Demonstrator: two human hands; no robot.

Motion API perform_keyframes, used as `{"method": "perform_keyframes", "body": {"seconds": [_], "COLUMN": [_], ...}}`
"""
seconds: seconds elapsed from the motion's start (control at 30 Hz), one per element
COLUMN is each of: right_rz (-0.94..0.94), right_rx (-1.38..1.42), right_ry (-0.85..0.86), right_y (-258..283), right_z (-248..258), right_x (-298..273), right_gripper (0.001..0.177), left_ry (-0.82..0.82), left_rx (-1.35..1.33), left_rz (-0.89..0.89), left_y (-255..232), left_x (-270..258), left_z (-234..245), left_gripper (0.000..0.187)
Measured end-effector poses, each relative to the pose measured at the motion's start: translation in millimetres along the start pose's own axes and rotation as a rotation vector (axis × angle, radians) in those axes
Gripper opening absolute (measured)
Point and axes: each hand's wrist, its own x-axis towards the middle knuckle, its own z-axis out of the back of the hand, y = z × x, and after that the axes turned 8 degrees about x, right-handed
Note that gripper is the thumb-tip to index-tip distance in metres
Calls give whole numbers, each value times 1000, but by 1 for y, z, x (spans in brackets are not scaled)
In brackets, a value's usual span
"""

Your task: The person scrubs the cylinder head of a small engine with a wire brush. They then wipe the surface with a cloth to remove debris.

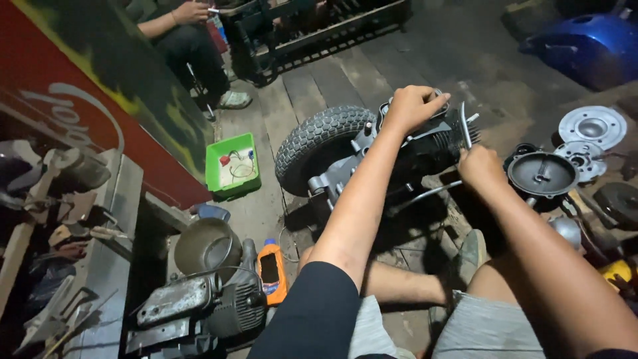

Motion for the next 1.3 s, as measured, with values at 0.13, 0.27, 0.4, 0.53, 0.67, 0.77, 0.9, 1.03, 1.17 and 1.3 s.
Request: {"method": "perform_keyframes", "body": {"seconds": [0.13,0.27,0.4,0.53,0.67,0.77,0.9,1.03,1.17,1.3], "right_rz": [-1,-33,-52,-93,-97,-68,-148,-139,-115,-122], "right_rx": [-39,-21,21,-54,84,61,30,105,41,-1], "right_ry": [53,33,45,77,45,51,111,55,84,86], "right_y": [0,-8,-1,-10,1,-6,-4,-5,9,-19], "right_z": [7,-12,4,-7,-1,-1,12,-4,16,-6], "right_x": [-6,20,-6,13,7,9,-7,16,-4,15], "right_gripper": [45,47,45,48,49,44,46,45,45,49], "left_ry": [10,58,55,34,71,43,54,46,55,56], "left_rx": [62,38,78,60,125,98,98,66,104,107], "left_rz": [6,41,47,33,32,44,40,-10,35,48], "left_y": [-7,1,1,-1,5,2,-3,12,2,3], "left_x": [0,-1,1,3,2,1,-3,8,0,-1], "left_z": [8,1,-1,9,-4,-2,2,-12,1,-1], "left_gripper": [40,37,37,37,36,35,36,37,36,37]}}
